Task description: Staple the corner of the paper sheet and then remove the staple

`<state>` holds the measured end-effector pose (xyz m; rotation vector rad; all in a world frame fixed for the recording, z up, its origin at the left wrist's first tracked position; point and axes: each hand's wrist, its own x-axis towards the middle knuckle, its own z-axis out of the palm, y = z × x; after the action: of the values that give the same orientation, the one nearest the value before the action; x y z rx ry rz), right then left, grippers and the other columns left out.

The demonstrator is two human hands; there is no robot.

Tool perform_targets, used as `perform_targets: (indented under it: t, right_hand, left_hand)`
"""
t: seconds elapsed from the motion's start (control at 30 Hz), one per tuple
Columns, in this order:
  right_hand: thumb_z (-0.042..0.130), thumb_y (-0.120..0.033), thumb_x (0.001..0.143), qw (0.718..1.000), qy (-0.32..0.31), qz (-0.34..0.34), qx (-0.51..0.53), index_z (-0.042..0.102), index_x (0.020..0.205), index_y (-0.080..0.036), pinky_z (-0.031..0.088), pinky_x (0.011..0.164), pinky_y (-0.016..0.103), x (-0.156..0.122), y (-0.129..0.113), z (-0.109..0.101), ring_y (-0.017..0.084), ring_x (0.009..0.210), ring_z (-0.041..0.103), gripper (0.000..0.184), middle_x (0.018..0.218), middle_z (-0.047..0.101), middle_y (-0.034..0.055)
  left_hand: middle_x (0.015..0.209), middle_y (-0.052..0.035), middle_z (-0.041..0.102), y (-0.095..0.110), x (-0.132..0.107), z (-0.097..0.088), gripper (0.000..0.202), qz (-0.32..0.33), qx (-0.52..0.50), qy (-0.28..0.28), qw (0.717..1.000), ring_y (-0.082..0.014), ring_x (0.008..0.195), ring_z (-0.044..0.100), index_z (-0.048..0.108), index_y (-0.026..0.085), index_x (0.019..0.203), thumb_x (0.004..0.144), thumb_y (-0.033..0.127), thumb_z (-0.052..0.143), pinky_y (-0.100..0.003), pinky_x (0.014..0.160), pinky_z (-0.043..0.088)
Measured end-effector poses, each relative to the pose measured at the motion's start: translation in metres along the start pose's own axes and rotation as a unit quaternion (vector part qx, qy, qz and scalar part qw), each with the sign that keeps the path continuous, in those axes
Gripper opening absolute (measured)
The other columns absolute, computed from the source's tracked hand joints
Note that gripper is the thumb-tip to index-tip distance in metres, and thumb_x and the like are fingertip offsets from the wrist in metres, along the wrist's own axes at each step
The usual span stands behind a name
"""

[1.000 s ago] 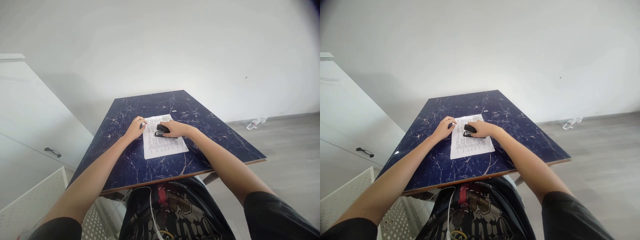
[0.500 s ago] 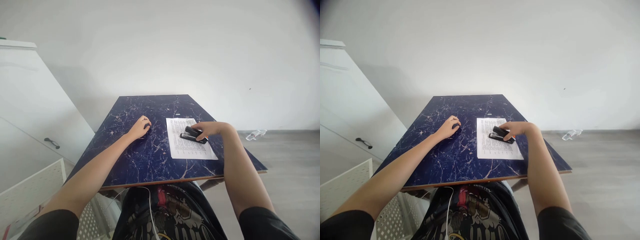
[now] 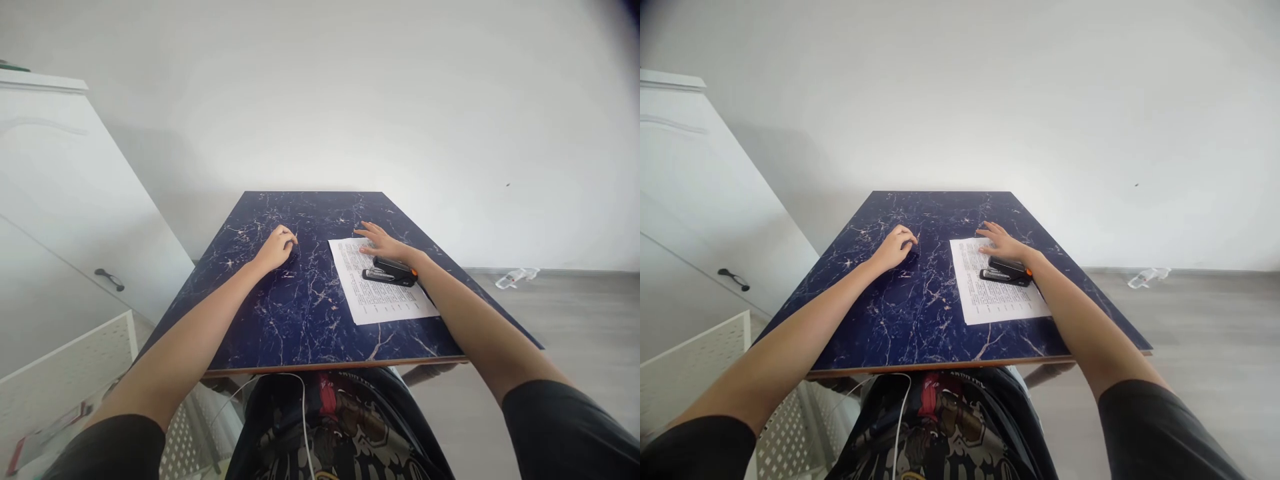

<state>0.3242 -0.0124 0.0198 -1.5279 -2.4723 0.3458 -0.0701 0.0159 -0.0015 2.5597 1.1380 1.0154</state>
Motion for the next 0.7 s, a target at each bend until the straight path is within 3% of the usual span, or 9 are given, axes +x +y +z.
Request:
perform_targets:
  t: [0.23, 0.33, 0.4, 0.47, 0.6, 0.7]
  right_hand:
    - [0.029, -0.079, 0.097, 0.997, -0.049, 0.005, -0.059, 0.017, 0.168, -0.035, 0.002, 0.128, 0.059, 0.012, 0.022, 0.023, 0.036, 0.159, 0.004, 0.084, 0.175, 0.001, -0.0003]
    - [0.025, -0.079, 0.097, 0.996, -0.042, 0.019, -0.074, 0.016, 0.169, -0.033, 0.001, 0.127, 0.061, 0.022, 0.013, 0.033, 0.037, 0.159, 0.002, 0.086, 0.175, -0.002, 0.0008]
    - [0.025, -0.08, 0.097, 0.995, -0.04, 0.032, -0.081, 0.019, 0.169, -0.029, 0.002, 0.127, 0.063, 0.037, -0.001, 0.042, 0.038, 0.159, 0.002, 0.088, 0.175, 0.001, 0.0053]
    - [0.025, -0.081, 0.096, 0.995, -0.033, 0.04, -0.085, 0.022, 0.168, -0.024, 0.003, 0.125, 0.066, 0.058, -0.02, 0.051, 0.039, 0.159, 0.003, 0.092, 0.174, 0.003, 0.0106]
    - [0.027, -0.079, 0.097, 0.996, -0.023, 0.044, -0.076, 0.023, 0.168, -0.019, 0.004, 0.122, 0.07, 0.108, -0.078, 0.07, 0.039, 0.16, 0.004, 0.093, 0.173, 0.005, 0.0171]
    - [0.03, -0.078, 0.098, 0.997, -0.016, 0.044, -0.067, 0.025, 0.167, -0.018, 0.003, 0.121, 0.072, 0.144, -0.131, 0.085, 0.04, 0.159, 0.005, 0.092, 0.173, 0.006, 0.0187]
  left_hand:
    - [0.109, -0.0101, 0.059, -0.02, 0.001, -0.01, 0.027, -0.03, -0.008, 0.022, 0.999, -0.0232, 0.108, 0.06, 0.076, 0.018, 0.094, 0.092, 0.008, 0.051, -0.042, 0.106, 0.047]
    - [0.105, -0.0096, 0.06, -0.041, 0.0, -0.018, 0.029, -0.077, -0.036, 0.058, 0.995, -0.0235, 0.104, 0.06, 0.077, 0.019, 0.088, 0.088, 0.005, 0.052, -0.043, 0.106, 0.046]
    - [0.099, -0.0091, 0.061, -0.056, -0.002, -0.023, 0.027, -0.135, -0.086, 0.113, 0.981, -0.024, 0.101, 0.06, 0.077, 0.02, 0.08, 0.083, 0.003, 0.055, -0.043, 0.104, 0.046]
    - [0.093, -0.0085, 0.064, -0.07, -0.004, -0.029, 0.024, -0.22, -0.189, 0.196, 0.937, -0.0237, 0.095, 0.059, 0.075, 0.019, 0.074, 0.077, 0.002, 0.059, -0.04, 0.094, 0.05]
    - [0.09, -0.0066, 0.066, -0.089, -0.005, -0.039, 0.022, -0.343, -0.403, 0.332, 0.781, -0.0168, 0.079, 0.059, 0.071, 0.017, 0.075, 0.067, 0.002, 0.059, -0.026, 0.067, 0.048]
    - [0.091, -0.0044, 0.064, -0.099, -0.006, -0.049, 0.028, -0.363, -0.434, 0.373, 0.735, -0.0123, 0.072, 0.058, 0.068, 0.019, 0.084, 0.065, 0.003, 0.056, -0.021, 0.061, 0.044]
